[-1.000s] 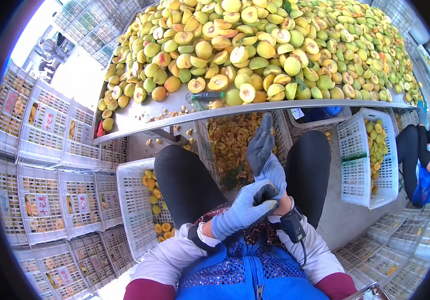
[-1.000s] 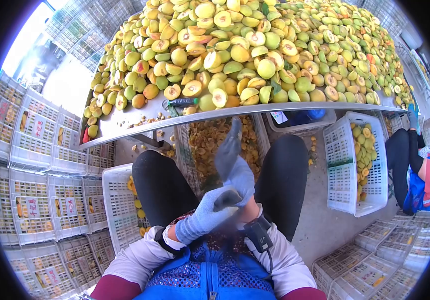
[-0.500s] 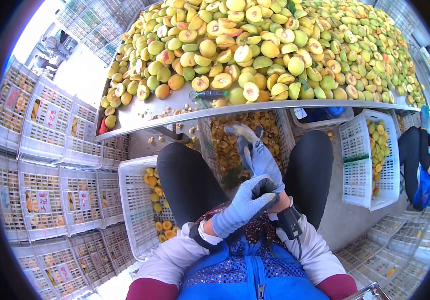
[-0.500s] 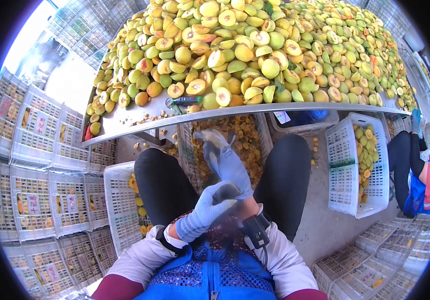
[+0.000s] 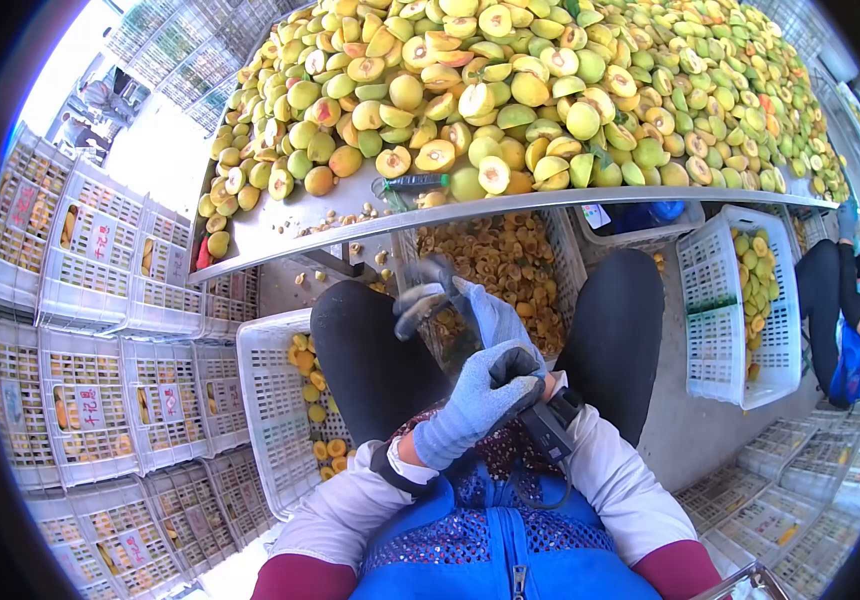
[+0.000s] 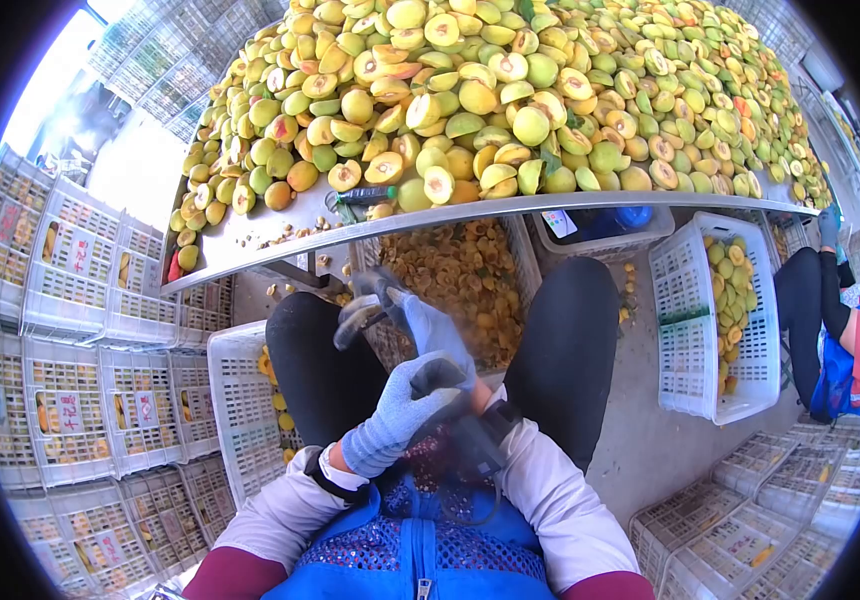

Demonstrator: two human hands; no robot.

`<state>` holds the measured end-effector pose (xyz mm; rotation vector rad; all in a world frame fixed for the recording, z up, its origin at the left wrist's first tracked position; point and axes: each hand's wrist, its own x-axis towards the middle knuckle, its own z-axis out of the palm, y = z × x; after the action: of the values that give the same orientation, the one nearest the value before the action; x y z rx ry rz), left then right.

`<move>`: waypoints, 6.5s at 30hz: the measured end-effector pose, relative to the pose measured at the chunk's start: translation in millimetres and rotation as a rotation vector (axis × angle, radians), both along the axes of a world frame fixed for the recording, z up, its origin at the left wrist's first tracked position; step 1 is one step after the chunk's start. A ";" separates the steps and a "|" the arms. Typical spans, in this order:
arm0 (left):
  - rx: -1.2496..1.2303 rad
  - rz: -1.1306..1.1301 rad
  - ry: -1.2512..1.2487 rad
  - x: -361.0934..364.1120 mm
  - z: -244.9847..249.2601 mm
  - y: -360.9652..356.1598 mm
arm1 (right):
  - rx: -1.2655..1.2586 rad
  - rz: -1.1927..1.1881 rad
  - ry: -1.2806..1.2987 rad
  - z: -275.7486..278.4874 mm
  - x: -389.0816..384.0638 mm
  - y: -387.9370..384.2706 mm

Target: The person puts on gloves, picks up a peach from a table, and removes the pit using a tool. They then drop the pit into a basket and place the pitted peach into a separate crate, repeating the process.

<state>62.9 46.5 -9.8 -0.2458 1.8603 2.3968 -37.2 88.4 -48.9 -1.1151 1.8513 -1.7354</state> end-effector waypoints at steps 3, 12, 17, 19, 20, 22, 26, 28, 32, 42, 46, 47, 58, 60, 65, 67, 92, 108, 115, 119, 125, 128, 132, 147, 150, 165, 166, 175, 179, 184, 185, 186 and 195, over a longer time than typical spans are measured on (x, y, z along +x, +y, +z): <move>0.008 -0.004 -0.016 1.4 9.1 -1.5 | 0.010 -0.013 -0.055 0.5 4.4 2.8; 0.022 0.018 0.024 -7.1 20.9 -3.8 | 0.421 -0.269 -0.028 -2.1 -8.1 -18.1; 0.000 0.011 -0.033 -8.4 17.4 -5.7 | 0.209 -0.028 0.163 -14.2 -22.6 -36.3; -0.012 0.030 -0.012 -8.3 13.7 -3.8 | 0.132 0.037 0.103 -17.3 -20.1 -40.8; -0.022 0.049 -0.002 -7.9 13.0 -2.3 | 0.133 0.036 0.001 -18.3 -16.6 -38.9; 0.011 0.055 0.043 -8.9 13.3 -0.5 | 0.048 0.079 -0.227 -29.7 -11.1 -43.7; 0.083 0.119 0.128 -8.4 -4.6 5.3 | -0.209 0.241 -0.767 -99.9 -13.1 -65.2; 0.056 0.135 0.132 -6.7 -11.5 5.5 | -0.068 0.147 -0.307 -47.6 -11.4 -62.3; 0.073 0.147 0.091 -6.4 1.2 1.0 | 0.070 0.059 -0.310 -53.1 -39.9 -55.4; 0.204 0.051 0.188 1.6 4.7 9.1 | 0.019 0.058 -0.401 23.1 8.4 -50.5; 0.159 0.082 0.206 9.4 6.4 10.6 | 0.219 -0.012 0.008 28.1 14.6 -44.0; 0.190 0.062 0.195 11.2 8.1 10.2 | 0.286 -0.044 0.137 23.0 11.6 -43.4; -0.590 0.356 0.340 31.2 37.7 -38.1 | -0.328 0.177 -1.229 24.8 -11.2 -45.1; -0.701 0.363 0.274 29.1 27.0 -48.9 | -0.380 0.265 -1.253 32.8 -13.1 -44.6; -0.647 0.383 0.279 26.4 8.8 -36.3 | -0.447 0.370 -0.932 24.3 -15.5 -40.8; -0.501 0.367 0.280 27.1 10.0 -30.5 | -0.646 0.553 -0.805 3.9 -21.0 -38.3; -0.032 0.515 -0.069 -11.5 11.1 -73.5 | 0.255 -0.476 0.684 30.5 -99.5 -123.6; -1.018 0.557 0.023 -133.6 37.3 -236.6 | 0.204 -0.051 -0.018 35.8 -108.4 -35.8; -1.759 0.029 -0.414 -235.8 0.2 -255.2 | 0.002 -0.059 -1.070 15.1 -83.2 7.0; -1.811 0.020 -0.266 -212.6 29.6 -222.4 | 0.060 -0.139 -1.104 12.0 -95.0 7.3; -1.012 -0.120 0.423 -114.0 45.9 -97.7 | -0.038 -0.179 -1.180 9.9 -115.0 6.6; -1.064 -0.278 0.573 -86.8 35.8 -46.7 | -0.034 -0.211 -1.196 30.8 -109.6 5.9; -1.050 -0.164 0.552 -78.5 27.3 -10.4 | -0.104 -0.150 -1.188 2.3 -105.9 -9.7; -0.748 -0.139 0.533 -25.6 22.8 0.0 | -0.440 -0.170 -1.296 28.7 -99.2 -9.2; -0.757 -0.265 0.532 -22.7 13.9 -5.9 | -0.664 -0.066 -1.544 12.9 -102.9 -8.9; -1.606 0.275 -0.319 -218.4 -11.1 -250.1 | 0.107 -0.290 -0.904 -11.5 -63.1 31.5; -1.628 0.230 -0.381 -226.9 -16.2 -249.4 | 0.082 -0.248 -0.892 -13.0 -63.1 29.8; -1.198 0.121 -0.118 -161.4 27.1 -183.0 | -0.171 -0.175 -0.976 -32.2 -47.6 39.8; -0.280 0.393 -0.111 -96.9 23.4 -103.2 | -0.159 -0.069 -0.824 9.5 -37.0 47.4; -0.205 0.552 -0.131 -64.3 14.1 -61.0 | 0.140 0.012 -0.503 29.4 -16.0 53.5; -0.116 0.577 -0.167 -60.5 10.2 -60.8 | 0.151 0.030 -0.368 36.0 -16.6 52.3; -0.144 0.572 -0.166 -56.5 10.8 -59.7 | 0.184 -0.041 -0.196 40.0 -14.1 49.2; -0.210 0.558 -0.055 -38.4 18.8 -43.3 | 0.447 -0.104 0.158 55.2 12.5 56.0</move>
<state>24.5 3.2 9.0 -0.9531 2.2513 2.4564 -24.7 144.4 6.3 -1.0090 2.2803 -1.2152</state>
